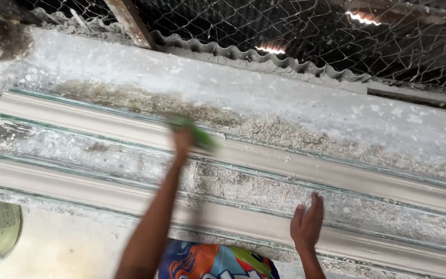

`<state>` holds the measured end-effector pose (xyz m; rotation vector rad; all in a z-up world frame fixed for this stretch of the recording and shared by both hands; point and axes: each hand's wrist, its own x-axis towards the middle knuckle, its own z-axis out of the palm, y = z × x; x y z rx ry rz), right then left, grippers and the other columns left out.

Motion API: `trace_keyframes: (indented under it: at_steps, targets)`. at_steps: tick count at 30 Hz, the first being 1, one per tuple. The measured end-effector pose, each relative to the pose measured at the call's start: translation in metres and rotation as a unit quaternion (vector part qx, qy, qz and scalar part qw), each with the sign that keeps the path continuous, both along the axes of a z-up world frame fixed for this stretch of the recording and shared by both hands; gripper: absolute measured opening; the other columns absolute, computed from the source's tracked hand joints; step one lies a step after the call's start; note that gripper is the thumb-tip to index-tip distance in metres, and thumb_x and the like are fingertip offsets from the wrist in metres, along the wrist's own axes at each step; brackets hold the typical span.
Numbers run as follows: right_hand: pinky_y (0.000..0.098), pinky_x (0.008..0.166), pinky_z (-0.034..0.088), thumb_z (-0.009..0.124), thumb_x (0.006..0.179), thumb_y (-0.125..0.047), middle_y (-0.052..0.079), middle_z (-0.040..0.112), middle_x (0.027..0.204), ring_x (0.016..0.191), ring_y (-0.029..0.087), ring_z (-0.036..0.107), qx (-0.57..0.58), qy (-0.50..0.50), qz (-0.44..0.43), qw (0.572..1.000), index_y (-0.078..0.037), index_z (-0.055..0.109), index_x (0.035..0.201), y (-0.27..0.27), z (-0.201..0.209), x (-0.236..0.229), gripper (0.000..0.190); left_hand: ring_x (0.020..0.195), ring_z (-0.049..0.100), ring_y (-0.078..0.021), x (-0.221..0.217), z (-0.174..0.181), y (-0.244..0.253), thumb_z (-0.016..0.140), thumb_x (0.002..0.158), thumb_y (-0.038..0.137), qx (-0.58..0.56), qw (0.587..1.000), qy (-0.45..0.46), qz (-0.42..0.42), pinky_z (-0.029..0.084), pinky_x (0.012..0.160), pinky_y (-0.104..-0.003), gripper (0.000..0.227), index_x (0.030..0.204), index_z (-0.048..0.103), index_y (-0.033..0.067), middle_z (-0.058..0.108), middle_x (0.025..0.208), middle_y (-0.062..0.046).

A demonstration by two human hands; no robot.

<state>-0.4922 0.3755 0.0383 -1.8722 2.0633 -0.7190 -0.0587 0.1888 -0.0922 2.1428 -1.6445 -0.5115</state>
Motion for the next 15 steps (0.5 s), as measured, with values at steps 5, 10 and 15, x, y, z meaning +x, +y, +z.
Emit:
trace_keyframes:
  at_steps: [5, 10, 15]
  targets:
    - [0.0552, 0.119, 0.031, 0.045, 0.102, -0.018, 0.029, 0.046, 0.154, 0.149, 0.049, 0.037, -0.023, 0.002, 0.012, 1.0, 0.006, 0.04, 0.15, 0.007, -0.001, -0.002, 0.055, 0.06, 0.055, -0.0202, -0.242, 0.206, 0.038, 0.042, 0.105, 0.022, 0.187, 0.804, 0.559, 0.077, 0.049, 0.052, -0.037, 0.028, 0.1, 0.06, 0.0014, 0.058, 0.077, -0.009]
    - [0.0548, 0.117, 0.035, 0.047, 0.099, -0.014, 0.025, 0.045, 0.154, 0.148, 0.046, 0.037, -0.031, -0.02, -0.032, 0.999, 0.001, 0.039, 0.149, 0.014, 0.002, -0.004, 0.052, 0.056, 0.059, -0.023, -0.196, 0.236, -0.004, 0.046, 0.099, 0.005, 0.095, 0.821, 0.563, -0.004, 0.055, 0.042, -0.034, 0.071, 0.159, 0.01, 0.0149, 0.06, 0.083, -0.014]
    - [0.0545, 0.118, 0.035, 0.044, 0.102, -0.02, 0.024, 0.048, 0.151, 0.145, 0.046, 0.042, -0.043, -0.001, -0.023, 0.999, 0.003, 0.045, 0.143, 0.006, 0.006, 0.002, 0.047, 0.066, 0.065, -0.0177, -0.02, 0.229, -0.068, 0.049, 0.107, 0.028, -0.047, 0.937, 0.339, 0.071, 0.062, 0.053, -0.034, 0.044, 0.142, 0.026, 0.0148, 0.067, 0.087, -0.011]
